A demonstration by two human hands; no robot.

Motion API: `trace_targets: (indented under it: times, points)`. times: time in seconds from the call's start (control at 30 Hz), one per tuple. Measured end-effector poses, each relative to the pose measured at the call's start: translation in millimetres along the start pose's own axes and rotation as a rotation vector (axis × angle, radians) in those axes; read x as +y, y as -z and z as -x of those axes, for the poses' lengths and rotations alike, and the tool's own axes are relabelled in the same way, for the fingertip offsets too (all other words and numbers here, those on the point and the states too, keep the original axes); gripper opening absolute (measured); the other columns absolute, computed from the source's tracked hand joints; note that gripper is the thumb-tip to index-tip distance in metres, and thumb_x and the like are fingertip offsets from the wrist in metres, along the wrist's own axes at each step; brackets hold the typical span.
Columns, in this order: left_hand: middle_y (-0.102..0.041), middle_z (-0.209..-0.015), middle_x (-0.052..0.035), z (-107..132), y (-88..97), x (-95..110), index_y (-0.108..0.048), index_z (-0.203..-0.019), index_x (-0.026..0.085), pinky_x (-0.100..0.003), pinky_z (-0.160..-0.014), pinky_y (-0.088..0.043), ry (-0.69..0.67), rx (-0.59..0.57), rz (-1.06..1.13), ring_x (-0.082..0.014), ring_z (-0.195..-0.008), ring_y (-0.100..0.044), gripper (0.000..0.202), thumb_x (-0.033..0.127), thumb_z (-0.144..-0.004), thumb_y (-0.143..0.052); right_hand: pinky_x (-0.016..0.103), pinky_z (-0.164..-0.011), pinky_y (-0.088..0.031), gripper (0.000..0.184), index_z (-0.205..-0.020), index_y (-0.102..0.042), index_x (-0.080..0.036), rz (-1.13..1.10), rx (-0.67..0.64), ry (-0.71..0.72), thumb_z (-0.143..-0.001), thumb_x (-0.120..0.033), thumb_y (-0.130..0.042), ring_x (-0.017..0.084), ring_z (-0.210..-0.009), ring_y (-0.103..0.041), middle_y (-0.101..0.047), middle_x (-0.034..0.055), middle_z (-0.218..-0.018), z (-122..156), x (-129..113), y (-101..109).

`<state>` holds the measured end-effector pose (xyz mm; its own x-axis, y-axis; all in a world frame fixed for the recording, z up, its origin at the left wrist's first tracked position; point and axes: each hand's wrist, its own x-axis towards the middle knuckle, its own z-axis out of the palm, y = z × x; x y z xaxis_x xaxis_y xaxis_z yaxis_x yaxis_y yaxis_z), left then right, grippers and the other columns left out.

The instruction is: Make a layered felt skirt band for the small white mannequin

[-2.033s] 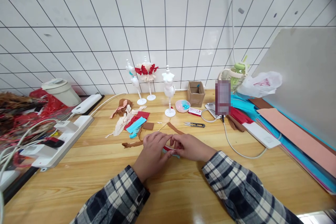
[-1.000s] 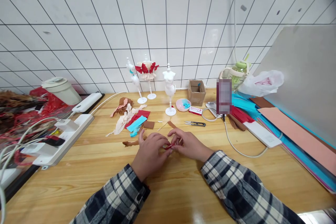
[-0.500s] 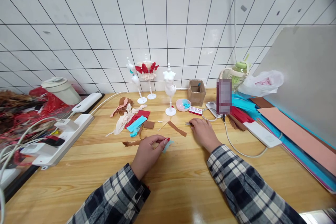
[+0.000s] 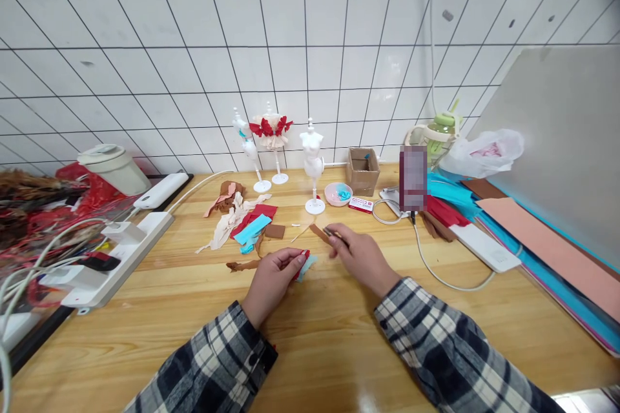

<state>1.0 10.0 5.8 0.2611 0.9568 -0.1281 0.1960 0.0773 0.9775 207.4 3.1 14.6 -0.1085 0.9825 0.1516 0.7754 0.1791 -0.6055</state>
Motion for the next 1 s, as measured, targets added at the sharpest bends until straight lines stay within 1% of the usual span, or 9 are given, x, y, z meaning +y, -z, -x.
trace_targets:
  times: [0.07, 0.13, 0.23, 0.37, 0.47, 0.67, 0.77, 1.0]
  points:
    - [-0.066, -0.071, -0.001, 0.3, 0.2, 0.0, -0.068, -0.083, 0.015, -0.022, -0.056, -0.041, 0.015, -0.002, 0.059, -0.0123, -0.059, -0.053, 0.033, 0.046, -0.073, -0.067, 0.027, -0.071, -0.041, 0.031, -0.116, -0.053, -0.024, -0.014, -0.02, 0.056, -0.095, -0.04, -0.038, 0.018, -0.082, -0.063, -0.069, 0.0034, -0.092, 7.7, -14.8, -4.1]
    - [-0.062, -0.068, 0.0009, 0.6, 1.1, 0.1, -0.066, -0.079, 0.015, -0.021, -0.053, -0.037, 0.026, -0.007, 0.118, -0.0108, -0.058, -0.049, 0.031, 0.045, -0.072, -0.068, 0.027, -0.068, -0.04, 0.033, -0.108, -0.052, -0.021, -0.04, -0.028, 0.091, -0.096, -0.044, -0.032, 0.019, -0.082, -0.062, -0.067, 0.0053, -0.095, 12.6, -22.0, -9.1]
    - [-0.055, -0.065, 0.0028, 0.5, 2.5, -0.2, -0.061, -0.073, 0.016, -0.02, -0.052, -0.035, 0.022, -0.008, 0.159, -0.0097, -0.057, -0.045, 0.029, 0.044, -0.073, -0.068, 0.026, -0.062, -0.037, 0.034, -0.097, -0.048, -0.02, -0.08, -0.074, 0.093, -0.098, -0.045, -0.024, 0.018, -0.072, -0.059, -0.064, 0.004, -0.083, 14.1, -21.3, -18.3]
    - [-0.054, -0.067, 0.0022, -0.5, 2.5, -0.9, -0.062, -0.074, 0.016, -0.02, -0.053, -0.035, -0.005, -0.02, 0.118, -0.0101, -0.058, -0.044, 0.028, 0.044, -0.076, -0.065, 0.027, -0.065, -0.037, 0.039, -0.084, -0.045, -0.022, -0.142, -0.094, 0.138, -0.099, -0.044, -0.017, 0.016, -0.069, -0.055, -0.058, 0.0016, -0.074, 11.5, -15.6, -29.3]
    - [-0.056, -0.068, 0.0014, -0.7, 1.2, -0.7, -0.063, -0.077, 0.016, -0.02, -0.052, -0.035, -0.011, -0.015, 0.088, -0.0108, -0.059, -0.045, 0.028, 0.044, -0.077, -0.063, 0.027, -0.064, -0.035, 0.039, -0.083, -0.044, -0.022, -0.149, -0.093, 0.132, -0.099, -0.046, -0.017, 0.016, -0.068, -0.053, -0.056, 0.0008, -0.072, 11.0, -15.2, -32.8]
    - [-0.056, -0.067, 0.0019, 1.4, -0.8, 1.3, -0.062, -0.074, 0.016, -0.02, -0.052, -0.035, 0.002, -0.042, 0.128, -0.01, -0.057, -0.043, 0.027, 0.043, -0.077, -0.064, 0.026, -0.059, -0.032, 0.033, -0.084, -0.043, -0.022, -0.119, -0.149, 0.116, -0.098, -0.044, -0.023, 0.016, -0.066, -0.051, -0.055, 0.001, -0.072, 12.4, -18.2, -32.7]
    - [-0.057, -0.068, 0.0017, 1.5, -0.8, 2.1, -0.062, -0.074, 0.016, -0.02, -0.053, -0.036, -0.003, -0.047, 0.124, -0.0101, -0.058, -0.044, 0.027, 0.043, -0.076, -0.065, 0.025, -0.059, -0.032, 0.034, -0.084, -0.043, -0.021, -0.121, -0.147, 0.118, -0.099, -0.045, -0.022, 0.015, -0.065, -0.051, -0.055, 0.0008, -0.072, 12.6, -19.1, -32.6]
    - [-0.059, -0.068, 0.0012, 0.8, -1.0, 1.3, -0.064, -0.076, 0.016, -0.021, -0.051, -0.035, -0.011, -0.046, 0.09, -0.0102, -0.055, -0.044, 0.028, 0.044, -0.076, -0.065, 0.024, -0.06, -0.032, 0.033, -0.085, -0.043, -0.021, -0.108, -0.144, 0.122, -0.099, -0.044, -0.024, 0.015, -0.067, -0.052, -0.056, 0.0007, -0.074, 11.8, -18.8, -33.3]
